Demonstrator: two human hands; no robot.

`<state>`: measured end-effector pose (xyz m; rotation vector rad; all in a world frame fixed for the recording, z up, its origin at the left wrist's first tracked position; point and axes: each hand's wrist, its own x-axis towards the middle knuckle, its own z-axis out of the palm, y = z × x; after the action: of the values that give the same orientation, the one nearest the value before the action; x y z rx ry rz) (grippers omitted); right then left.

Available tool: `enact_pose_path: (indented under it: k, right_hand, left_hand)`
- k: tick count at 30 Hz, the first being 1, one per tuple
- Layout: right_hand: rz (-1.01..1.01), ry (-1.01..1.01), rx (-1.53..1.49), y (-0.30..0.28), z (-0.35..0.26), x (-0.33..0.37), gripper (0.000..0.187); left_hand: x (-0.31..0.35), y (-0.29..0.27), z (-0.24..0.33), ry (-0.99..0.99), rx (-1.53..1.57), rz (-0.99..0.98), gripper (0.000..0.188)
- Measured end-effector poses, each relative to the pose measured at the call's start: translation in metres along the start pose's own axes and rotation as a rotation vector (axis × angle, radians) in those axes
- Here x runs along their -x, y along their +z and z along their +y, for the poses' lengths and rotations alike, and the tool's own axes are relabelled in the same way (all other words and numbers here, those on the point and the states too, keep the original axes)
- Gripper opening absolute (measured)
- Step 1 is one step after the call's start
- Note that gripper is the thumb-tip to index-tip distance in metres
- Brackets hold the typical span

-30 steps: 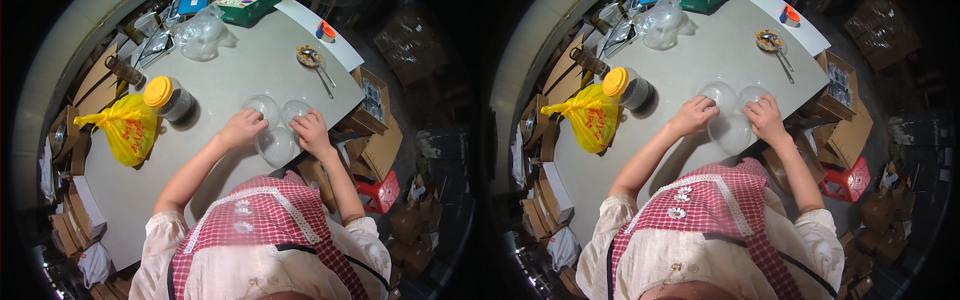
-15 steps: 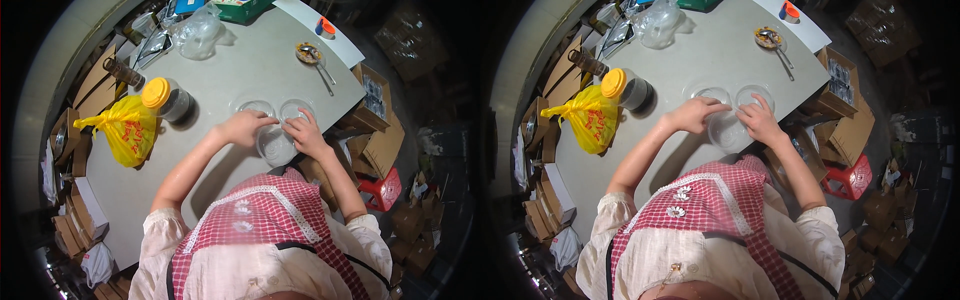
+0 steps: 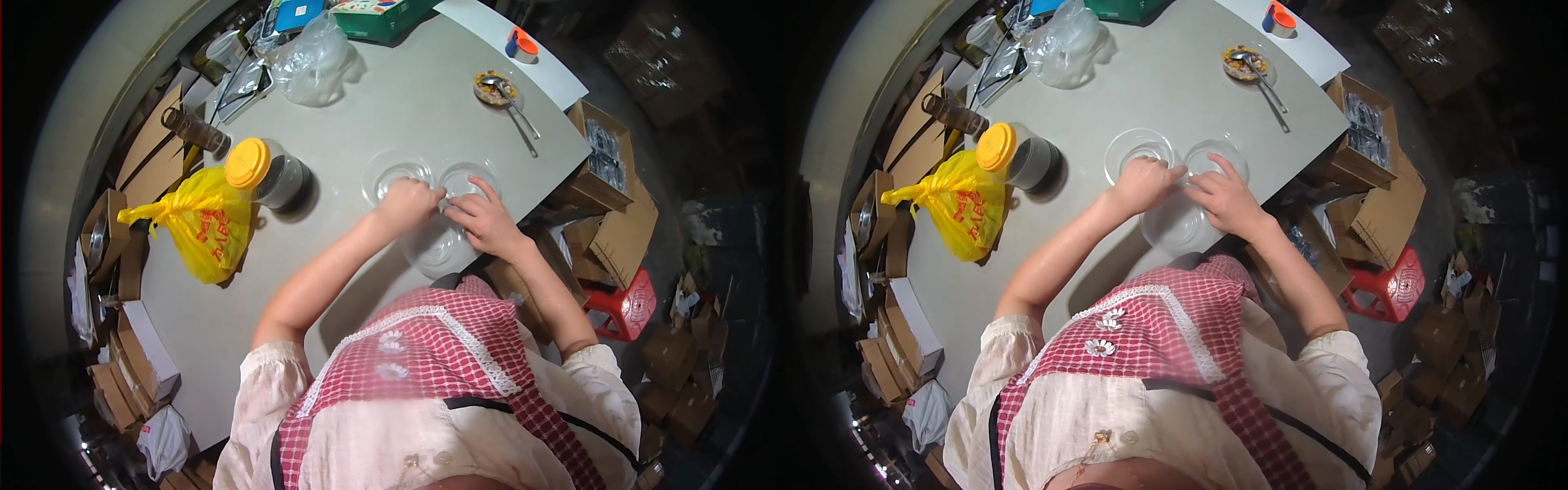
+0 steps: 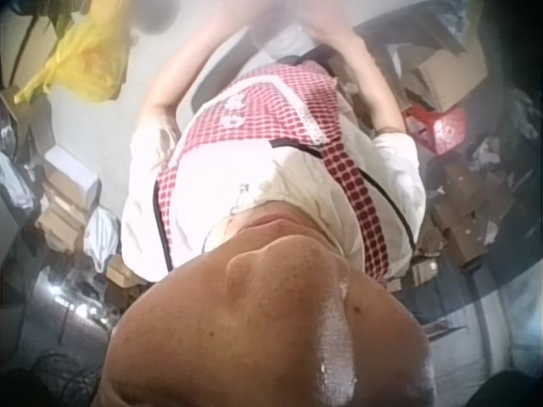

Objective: The person unpacks plastic containers and jars on a table, separates and arranges the bowls, and carries them across the room to place them on a counter next to food ingredients.

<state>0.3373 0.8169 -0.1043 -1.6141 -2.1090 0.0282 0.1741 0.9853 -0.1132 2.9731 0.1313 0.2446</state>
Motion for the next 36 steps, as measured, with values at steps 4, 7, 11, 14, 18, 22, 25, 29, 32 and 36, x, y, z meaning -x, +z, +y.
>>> enact_pose_path:
  k: [4, 7, 11, 14, 18, 22, 25, 29, 32, 36]
  right_hand:
    - [0.221, 0.139, -0.108, -0.021, 0.013, -0.011, 0.04]
    - [0.388, 0.439, -0.295, -0.007, 0.062, -0.007, 0.032]
    - [0.626, 0.95, -0.812, 0.038, 0.144, -0.009, 0.032]
    - [0.733, 1.139, -1.371, 0.035, 0.163, -0.044, 0.038]
    - [1.065, 1.147, -1.667, 0.048, 0.214, -0.067, 0.038]
    - [1.102, 1.135, -1.678, 0.056, 0.255, -0.063, 0.036]
    - [0.81, 1.208, -1.746, 0.068, 0.237, -0.088, 0.033]
    - [0.518, 1.183, -1.428, 0.07, 0.167, -0.166, 0.031]
    - [0.367, 0.787, -0.955, 0.076, 0.174, -0.235, 0.056]
    - [0.438, 0.388, -0.456, 0.083, 0.165, -0.344, 0.084]
  left_hand:
    - [-0.001, -0.003, -0.002, -0.06, -0.008, 0.017, 0.025]
    - [0.004, -0.011, -0.012, -0.12, 0.016, 0.087, 0.023]
    - [0.005, -0.026, -0.017, -0.171, 0.009, 0.187, 0.024]
    - [0.017, -0.042, -0.02, -0.293, 0.094, 0.168, 0.026]
    - [0.026, -0.053, -0.016, -0.315, 0.12, 0.265, 0.029]
    - [0.034, -0.057, -0.013, -0.381, 0.187, 0.345, 0.029]
    - [0.048, -0.062, -0.018, -0.457, 0.197, 0.376, 0.025]
    - [0.063, -0.066, -0.026, -0.521, 0.222, 0.412, 0.024]
    - [0.06, -0.069, -0.029, -0.541, 0.248, 0.435, 0.024]
    - [0.068, -0.072, -0.036, -0.576, 0.099, 0.465, 0.025]
